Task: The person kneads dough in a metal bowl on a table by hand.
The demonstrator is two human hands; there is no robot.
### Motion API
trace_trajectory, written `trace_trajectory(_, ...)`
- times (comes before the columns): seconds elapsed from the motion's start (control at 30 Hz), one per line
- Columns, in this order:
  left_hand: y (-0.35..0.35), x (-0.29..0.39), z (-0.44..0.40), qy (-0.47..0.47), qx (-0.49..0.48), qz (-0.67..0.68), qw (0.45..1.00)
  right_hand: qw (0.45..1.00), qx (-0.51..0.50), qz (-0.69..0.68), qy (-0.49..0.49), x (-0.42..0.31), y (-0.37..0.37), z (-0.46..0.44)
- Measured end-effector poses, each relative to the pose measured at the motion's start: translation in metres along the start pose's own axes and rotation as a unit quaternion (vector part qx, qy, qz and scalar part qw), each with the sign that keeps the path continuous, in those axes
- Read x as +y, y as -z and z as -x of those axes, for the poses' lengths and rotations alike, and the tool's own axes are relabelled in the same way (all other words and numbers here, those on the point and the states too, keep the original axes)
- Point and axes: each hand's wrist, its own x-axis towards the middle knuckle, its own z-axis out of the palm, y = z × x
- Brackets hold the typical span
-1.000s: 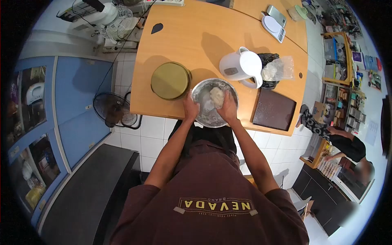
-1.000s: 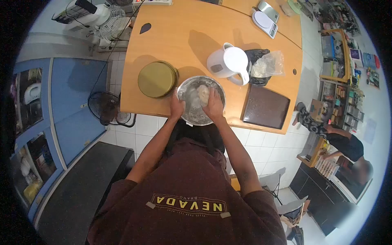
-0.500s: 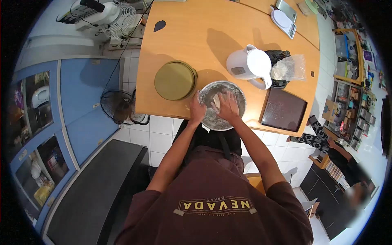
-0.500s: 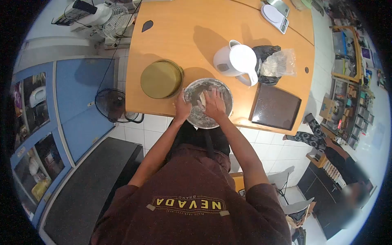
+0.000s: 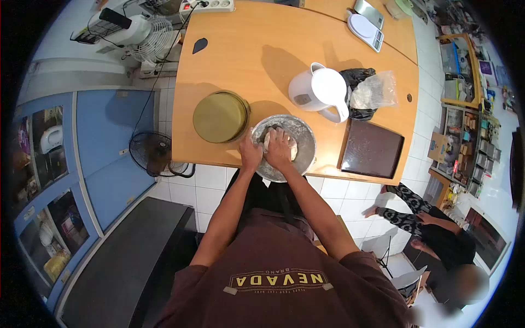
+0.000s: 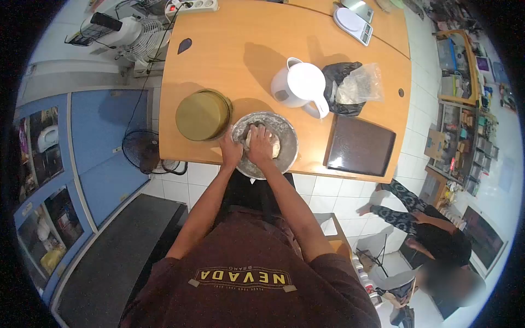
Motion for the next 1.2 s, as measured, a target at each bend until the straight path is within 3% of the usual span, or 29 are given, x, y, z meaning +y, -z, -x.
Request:
trace_trajectory(0.03,-0.001,0.001,0.001,0.001,0.009,-0.01,1.0,1.0,0.022,0.009,0.014,0.001,-0.001,0.005)
trace_trajectory(0.27,0.002,0.003,0.0,0.014,-0.002,0.011,1.0,0.991,-0.091,-0.081,0.055,0.008,0.043,0.021)
trace_trajectory(0.37,-0.004,-0.017,-0.003,-0.004,0.007,0.01,1.0,0.981,-0.175,-0.001,0.078,0.015,0.046,0.013)
trace_trajectory(0.57,-0.006,-0.012,0.0,-0.016,0.008,-0.016,1.0,0.966,0.018,0.116,0.23,0.029,0.038,0.023)
trace_trajectory(0.67,0.001,0.001,-0.002,0.008,0.0,0.002,1.0,0.966,-0.212,0.023,0.148,0.03,0.032,0.013)
trace_trajectory(0.77,0.0,0.001,0.001,-0.011,0.023,0.006,1.0,0.956,-0.245,0.054,0.153,0.019,0.064,0.016)
trace_trajectory(0.87,-0.009,-0.011,0.003,-0.023,0.028,-0.01,0.999,0.975,-0.133,0.067,0.163,0.04,0.055,0.017)
trace_trajectory(0.97,-0.001,0.007,0.006,-0.035,0.026,-0.016,0.999,0.989,-0.004,-0.099,0.11,0.075,0.017,0.014)
trace_trajectory(1.07,-0.011,-0.015,0.001,-0.033,0.008,-0.003,0.999,0.98,-0.021,-0.173,-0.093,0.048,0.045,0.025)
trace_trajectory(1.2,0.004,-0.018,0.003,-0.014,0.006,-0.003,1.0,0.964,0.147,-0.203,-0.091,0.027,0.042,0.046)
